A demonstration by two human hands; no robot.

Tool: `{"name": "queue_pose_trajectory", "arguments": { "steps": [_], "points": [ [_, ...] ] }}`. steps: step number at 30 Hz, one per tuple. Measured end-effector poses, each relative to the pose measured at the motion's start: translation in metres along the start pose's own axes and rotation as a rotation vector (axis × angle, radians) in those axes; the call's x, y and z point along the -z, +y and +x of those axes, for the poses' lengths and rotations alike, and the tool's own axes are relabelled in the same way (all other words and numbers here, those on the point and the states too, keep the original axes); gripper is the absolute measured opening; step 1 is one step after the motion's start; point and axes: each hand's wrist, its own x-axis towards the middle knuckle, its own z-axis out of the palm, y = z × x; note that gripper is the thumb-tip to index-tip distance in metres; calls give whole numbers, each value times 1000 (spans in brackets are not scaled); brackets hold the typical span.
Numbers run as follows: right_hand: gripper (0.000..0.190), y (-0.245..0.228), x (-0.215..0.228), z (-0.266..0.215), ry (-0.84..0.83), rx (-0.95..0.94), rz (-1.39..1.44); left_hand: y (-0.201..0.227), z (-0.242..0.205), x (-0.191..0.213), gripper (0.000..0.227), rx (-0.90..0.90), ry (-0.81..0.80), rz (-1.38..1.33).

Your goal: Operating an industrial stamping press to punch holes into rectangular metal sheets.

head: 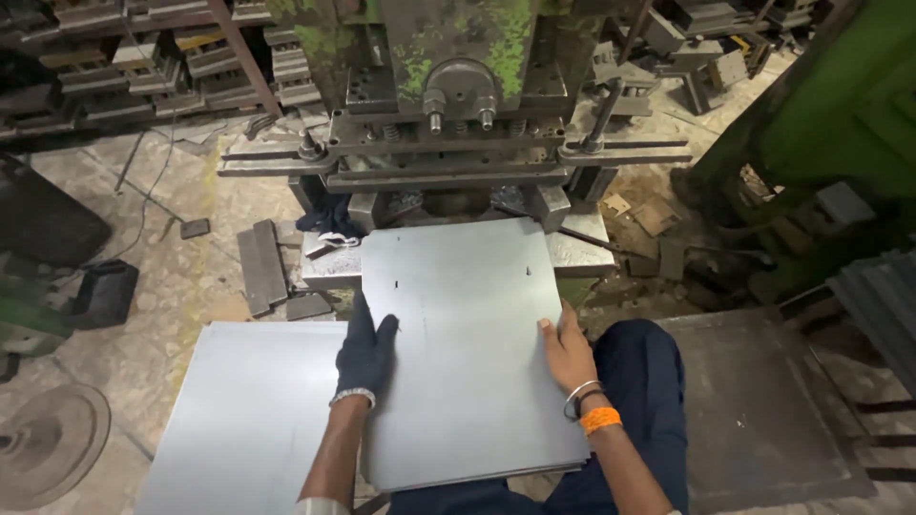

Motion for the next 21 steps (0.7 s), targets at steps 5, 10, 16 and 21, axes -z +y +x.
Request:
{"name": "queue_pose_trajectory", "arguments": {
  "steps": [5, 10, 16, 21],
  "points": [
    [65, 3, -10, 4, 27, -118, -26, -9, 24, -7, 81, -51, 46, 112],
    [66, 16, -18, 15, 48, -121, -65, 0, 11, 3, 78, -31, 30, 10],
    [72, -6, -41, -9, 435, 339, -386, 9, 0, 23, 70, 62, -10, -296],
    [41, -84, -106, -64, 243, 862, 44, -129, 77, -38, 58, 279, 83, -460]
  ]
}}
